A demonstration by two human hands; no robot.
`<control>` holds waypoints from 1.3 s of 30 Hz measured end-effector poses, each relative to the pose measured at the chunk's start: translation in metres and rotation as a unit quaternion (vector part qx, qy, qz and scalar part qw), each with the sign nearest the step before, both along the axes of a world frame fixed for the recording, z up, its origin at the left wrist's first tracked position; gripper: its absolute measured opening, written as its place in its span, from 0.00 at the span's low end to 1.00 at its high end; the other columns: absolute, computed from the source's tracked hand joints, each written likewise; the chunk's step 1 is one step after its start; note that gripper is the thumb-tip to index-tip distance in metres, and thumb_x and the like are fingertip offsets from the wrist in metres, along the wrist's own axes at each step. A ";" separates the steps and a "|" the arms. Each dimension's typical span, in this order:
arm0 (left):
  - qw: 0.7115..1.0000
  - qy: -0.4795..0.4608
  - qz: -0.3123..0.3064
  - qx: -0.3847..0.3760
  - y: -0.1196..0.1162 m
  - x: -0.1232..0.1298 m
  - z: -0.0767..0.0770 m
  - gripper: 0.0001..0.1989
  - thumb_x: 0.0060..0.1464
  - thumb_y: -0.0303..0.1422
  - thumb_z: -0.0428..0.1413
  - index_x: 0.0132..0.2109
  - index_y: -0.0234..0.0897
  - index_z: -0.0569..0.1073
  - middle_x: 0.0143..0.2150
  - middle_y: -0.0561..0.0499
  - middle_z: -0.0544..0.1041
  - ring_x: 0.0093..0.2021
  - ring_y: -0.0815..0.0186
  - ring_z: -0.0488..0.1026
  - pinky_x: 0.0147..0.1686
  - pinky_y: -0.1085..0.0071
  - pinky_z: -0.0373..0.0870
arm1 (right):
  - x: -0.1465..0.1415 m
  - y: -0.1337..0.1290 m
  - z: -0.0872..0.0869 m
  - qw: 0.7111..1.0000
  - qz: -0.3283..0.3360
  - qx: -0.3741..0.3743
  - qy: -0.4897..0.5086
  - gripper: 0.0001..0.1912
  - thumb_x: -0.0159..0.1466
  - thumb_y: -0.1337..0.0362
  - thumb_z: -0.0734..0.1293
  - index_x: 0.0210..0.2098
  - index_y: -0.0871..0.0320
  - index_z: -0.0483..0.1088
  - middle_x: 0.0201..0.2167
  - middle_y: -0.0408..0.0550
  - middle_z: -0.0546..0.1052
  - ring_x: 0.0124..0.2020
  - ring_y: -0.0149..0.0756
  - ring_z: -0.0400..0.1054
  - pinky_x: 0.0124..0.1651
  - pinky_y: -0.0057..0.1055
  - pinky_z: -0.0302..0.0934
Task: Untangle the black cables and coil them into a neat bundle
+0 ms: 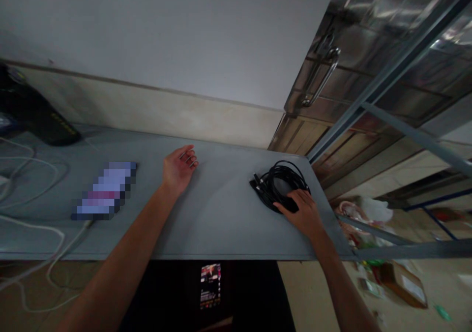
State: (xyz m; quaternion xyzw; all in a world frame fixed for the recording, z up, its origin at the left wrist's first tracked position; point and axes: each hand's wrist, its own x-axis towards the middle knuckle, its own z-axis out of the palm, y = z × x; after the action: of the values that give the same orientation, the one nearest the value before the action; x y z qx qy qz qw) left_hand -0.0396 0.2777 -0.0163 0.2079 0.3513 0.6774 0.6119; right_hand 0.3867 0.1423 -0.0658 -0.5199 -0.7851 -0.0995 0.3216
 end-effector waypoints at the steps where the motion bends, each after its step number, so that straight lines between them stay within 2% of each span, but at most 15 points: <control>1: 1.000 0.000 0.000 0.001 0.000 0.000 0.000 0.06 0.55 0.30 0.68 0.40 0.40 0.81 0.32 0.50 0.78 0.30 0.66 0.74 0.30 0.70 0.74 | 0.000 0.000 -0.001 1.000 -0.001 -0.001 0.000 0.21 0.76 0.43 0.74 0.44 0.54 0.77 0.39 0.53 0.82 0.44 0.50 0.79 0.54 0.48 0.73; 19: 1.000 -0.005 0.004 0.000 0.001 0.000 -0.001 0.07 0.52 0.31 0.68 0.40 0.40 0.81 0.33 0.50 0.78 0.30 0.67 0.74 0.31 0.69 0.72 | 0.004 0.000 -0.002 0.999 -0.023 -0.014 0.032 0.21 0.80 0.42 0.68 0.40 0.51 0.75 0.38 0.54 0.82 0.43 0.51 0.79 0.52 0.48 0.75; 23: 1.000 -0.006 0.004 -0.004 0.001 0.000 -0.001 0.07 0.52 0.32 0.69 0.39 0.40 0.81 0.33 0.51 0.78 0.30 0.67 0.74 0.31 0.70 0.72 | 0.006 0.000 0.002 0.997 -0.030 -0.023 0.073 0.19 0.81 0.45 0.66 0.43 0.50 0.75 0.41 0.56 0.85 0.46 0.53 0.81 0.54 0.48 0.75; 26: 1.000 -0.010 0.003 -0.004 0.000 0.001 0.001 0.06 0.53 0.32 0.69 0.39 0.40 0.82 0.33 0.51 0.78 0.30 0.67 0.74 0.31 0.70 0.73 | 0.005 0.000 0.011 0.988 -0.058 -0.046 0.132 0.21 0.82 0.44 0.62 0.41 0.49 0.75 0.39 0.55 0.86 0.44 0.52 0.82 0.52 0.47 0.75; 29: 1.000 -0.008 0.001 -0.001 -0.001 0.001 0.002 0.06 0.53 0.32 0.69 0.39 0.40 0.81 0.32 0.51 0.77 0.29 0.67 0.73 0.31 0.70 0.72 | 0.000 0.005 0.029 0.976 -0.086 -0.052 0.193 0.26 0.82 0.41 0.58 0.37 0.49 0.72 0.34 0.51 0.84 0.35 0.46 0.80 0.46 0.44 0.73; 31: 1.000 -0.005 -0.002 0.001 -0.001 0.002 0.001 0.07 0.53 0.32 0.69 0.39 0.40 0.81 0.32 0.51 0.77 0.29 0.67 0.73 0.31 0.69 0.71 | -0.006 0.012 0.046 0.962 -0.110 -0.024 0.248 0.28 0.81 0.37 0.58 0.35 0.49 0.67 0.28 0.46 0.79 0.28 0.41 0.75 0.38 0.41 0.70; 34: 1.000 -0.004 -0.005 0.005 -0.002 0.002 0.001 0.08 0.53 0.32 0.70 0.40 0.40 0.81 0.32 0.51 0.77 0.29 0.67 0.73 0.31 0.69 0.71 | -0.015 0.024 0.081 0.915 -0.127 0.037 0.382 0.29 0.79 0.32 0.60 0.35 0.48 0.61 0.22 0.35 0.67 0.18 0.34 0.63 0.23 0.34 0.60; 37: 1.000 -0.007 -0.006 0.012 -0.003 0.002 0.000 0.08 0.53 0.32 0.69 0.40 0.40 0.81 0.33 0.51 0.77 0.30 0.67 0.74 0.32 0.69 0.71 | -0.031 0.035 0.126 0.852 -0.086 0.121 0.502 0.29 0.79 0.32 0.61 0.35 0.48 0.60 0.21 0.31 0.58 0.15 0.29 0.55 0.18 0.30 0.52; 39: 1.000 -0.010 -0.007 0.014 -0.004 0.002 0.000 0.08 0.52 0.32 0.68 0.40 0.39 0.82 0.34 0.50 0.77 0.31 0.67 0.74 0.33 0.69 0.71 | -0.047 0.041 0.157 0.828 -0.020 0.136 0.543 0.27 0.80 0.37 0.61 0.34 0.48 0.59 0.21 0.31 0.55 0.15 0.28 0.54 0.19 0.29 0.50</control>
State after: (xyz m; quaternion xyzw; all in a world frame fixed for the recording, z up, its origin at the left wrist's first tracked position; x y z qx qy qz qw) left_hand -0.0374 0.2739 -0.0167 0.2121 0.3339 0.6804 0.6169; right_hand 0.3394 0.1830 0.0908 -0.4569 -0.4511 0.0866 0.7617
